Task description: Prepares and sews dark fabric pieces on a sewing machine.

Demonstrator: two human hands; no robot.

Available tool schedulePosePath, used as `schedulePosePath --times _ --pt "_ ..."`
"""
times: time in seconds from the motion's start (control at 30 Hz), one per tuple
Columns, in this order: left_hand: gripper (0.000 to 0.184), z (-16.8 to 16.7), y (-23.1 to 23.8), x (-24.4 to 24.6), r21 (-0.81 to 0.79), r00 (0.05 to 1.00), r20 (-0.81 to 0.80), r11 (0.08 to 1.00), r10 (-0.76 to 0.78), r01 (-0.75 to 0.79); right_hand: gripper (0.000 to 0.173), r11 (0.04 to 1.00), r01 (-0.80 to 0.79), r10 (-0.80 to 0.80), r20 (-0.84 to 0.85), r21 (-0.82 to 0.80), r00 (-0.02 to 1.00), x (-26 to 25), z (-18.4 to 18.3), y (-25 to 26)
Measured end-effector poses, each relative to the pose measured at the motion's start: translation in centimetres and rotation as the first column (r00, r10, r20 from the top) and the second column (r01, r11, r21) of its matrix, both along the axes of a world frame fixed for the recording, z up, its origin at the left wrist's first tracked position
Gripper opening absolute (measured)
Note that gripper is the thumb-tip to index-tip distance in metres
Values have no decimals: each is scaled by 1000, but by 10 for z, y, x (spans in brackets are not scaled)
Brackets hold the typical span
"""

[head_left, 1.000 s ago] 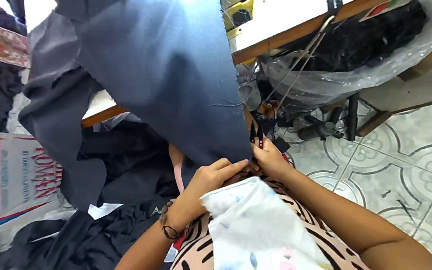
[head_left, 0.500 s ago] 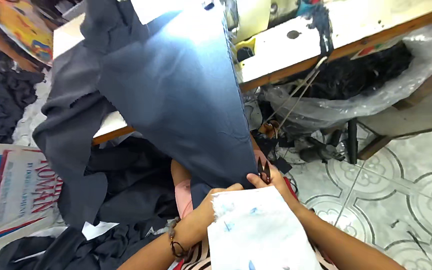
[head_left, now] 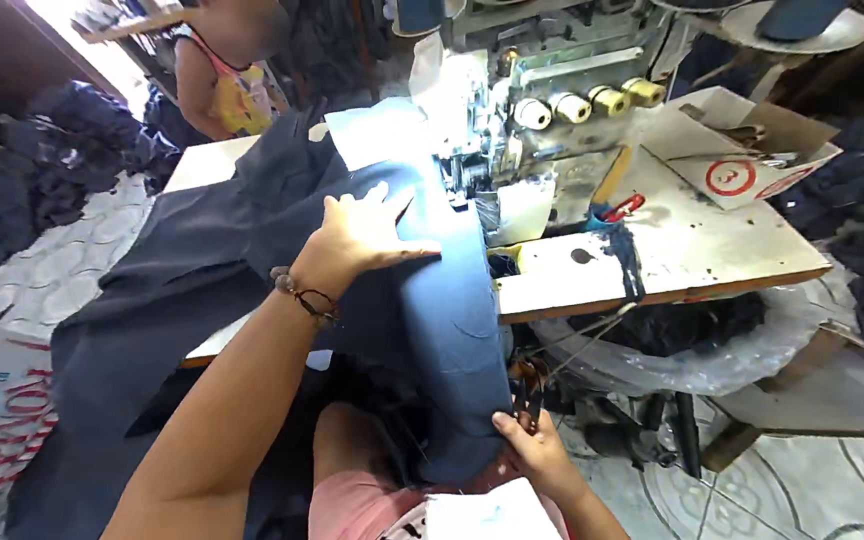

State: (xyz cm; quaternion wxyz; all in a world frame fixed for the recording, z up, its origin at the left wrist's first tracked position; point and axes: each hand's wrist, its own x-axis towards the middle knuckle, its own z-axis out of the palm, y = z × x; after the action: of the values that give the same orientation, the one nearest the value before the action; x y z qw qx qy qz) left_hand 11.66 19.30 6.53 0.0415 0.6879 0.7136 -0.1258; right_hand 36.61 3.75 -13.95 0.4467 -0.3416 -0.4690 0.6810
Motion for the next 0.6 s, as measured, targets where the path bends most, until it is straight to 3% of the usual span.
schedulePosePath --times 0.23,0.47,0.53,0.6 --pt "122 6 77 -24 -79 997 -12 994 76 -77 29 1000 -19 20 -36 22 999 -25 21 68" --pt "109 17 119 -25 -86 976 -122 977 183 -194 28 999 45 -45 -51 -16 998 -50 64 120" --pt "104 13 125 -27 -43 977 -68 978 200 -204 26 996 68 -71 -52 -51 996 -58 73 129" --pt "97 3 130 -33 71 970 92 971 223 -230 26 993 94 -98 -54 -75 994 -66 77 138"
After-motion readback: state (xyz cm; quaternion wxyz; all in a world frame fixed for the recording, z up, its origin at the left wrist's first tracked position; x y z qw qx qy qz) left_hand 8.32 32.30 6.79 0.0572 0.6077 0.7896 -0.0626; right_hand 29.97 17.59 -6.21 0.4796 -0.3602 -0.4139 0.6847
